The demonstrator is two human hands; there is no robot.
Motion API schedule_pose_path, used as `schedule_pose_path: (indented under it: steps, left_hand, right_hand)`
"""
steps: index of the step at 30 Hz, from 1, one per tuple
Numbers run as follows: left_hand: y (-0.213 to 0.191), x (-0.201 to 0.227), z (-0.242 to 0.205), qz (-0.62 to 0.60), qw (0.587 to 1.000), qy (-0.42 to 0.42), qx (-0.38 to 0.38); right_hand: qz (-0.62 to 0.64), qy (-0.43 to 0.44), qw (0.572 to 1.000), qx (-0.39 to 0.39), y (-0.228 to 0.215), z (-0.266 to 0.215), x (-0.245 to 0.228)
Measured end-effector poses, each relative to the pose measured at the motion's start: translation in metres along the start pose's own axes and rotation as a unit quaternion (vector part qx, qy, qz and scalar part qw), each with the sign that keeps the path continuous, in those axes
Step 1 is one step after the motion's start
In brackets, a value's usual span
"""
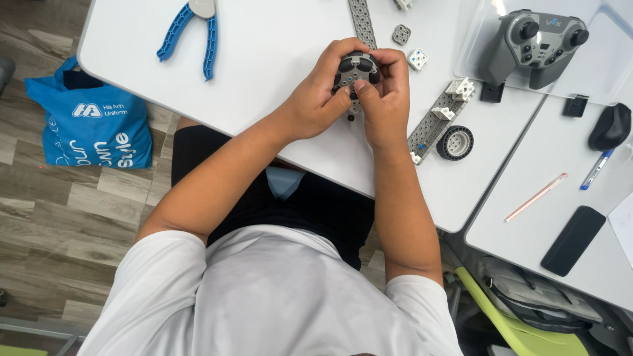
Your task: The person assembles small mechanical components on a white table. They handle a circular gear-like part, a long perforated beam, and a gray rectangular housing, using a pink stylus to remove small pieces and blue pliers to adjust parts. The person repeatedly picks up, inspects, and places these components while working at the table.
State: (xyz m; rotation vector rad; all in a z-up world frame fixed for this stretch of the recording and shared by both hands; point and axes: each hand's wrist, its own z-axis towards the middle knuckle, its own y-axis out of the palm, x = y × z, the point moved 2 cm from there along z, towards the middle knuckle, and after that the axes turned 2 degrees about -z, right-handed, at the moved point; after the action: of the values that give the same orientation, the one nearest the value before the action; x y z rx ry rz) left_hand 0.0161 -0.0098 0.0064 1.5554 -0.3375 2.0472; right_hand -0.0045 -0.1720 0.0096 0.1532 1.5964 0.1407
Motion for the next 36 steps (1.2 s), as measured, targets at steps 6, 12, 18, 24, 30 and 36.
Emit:
schedule_pose_path:
  steps: [6,12,18,24,30,36]
  left_hand:
    - [0.0,0.003,0.001,0.029,1.0,-0.003,0.009]
    - [-0.001,0.006,0.002,0.055,0.998,0.016,0.014]
    - [-0.001,0.008,0.001,0.034,0.999,-0.001,0.022]
    - [-0.003,0.012,0.0,-0.064,0.997,0.019,0.05]
    - [0.001,0.017,0.004,0.172,0.983,0.016,0.066]
    - [0.002,0.022,0.005,0.142,0.986,0.054,0.066]
  right_hand:
    - [0.011,0.008,1.0,0.004,0.002,0.0,0.0]
    - [0.023,0.006,1.0,0.01,0.003,0.0,0.001]
    - [0.031,0.002,0.999,0.007,0.003,0.002,0.0]
    - [-0.058,-0.023,0.997,0.055,0.001,0.002,-0.009]
    - [-0.229,-0.121,0.966,0.007,0.016,-0.003,-0.016]
    - [-0.182,-0.103,0.978,0.029,0.015,0.001,-0.02]
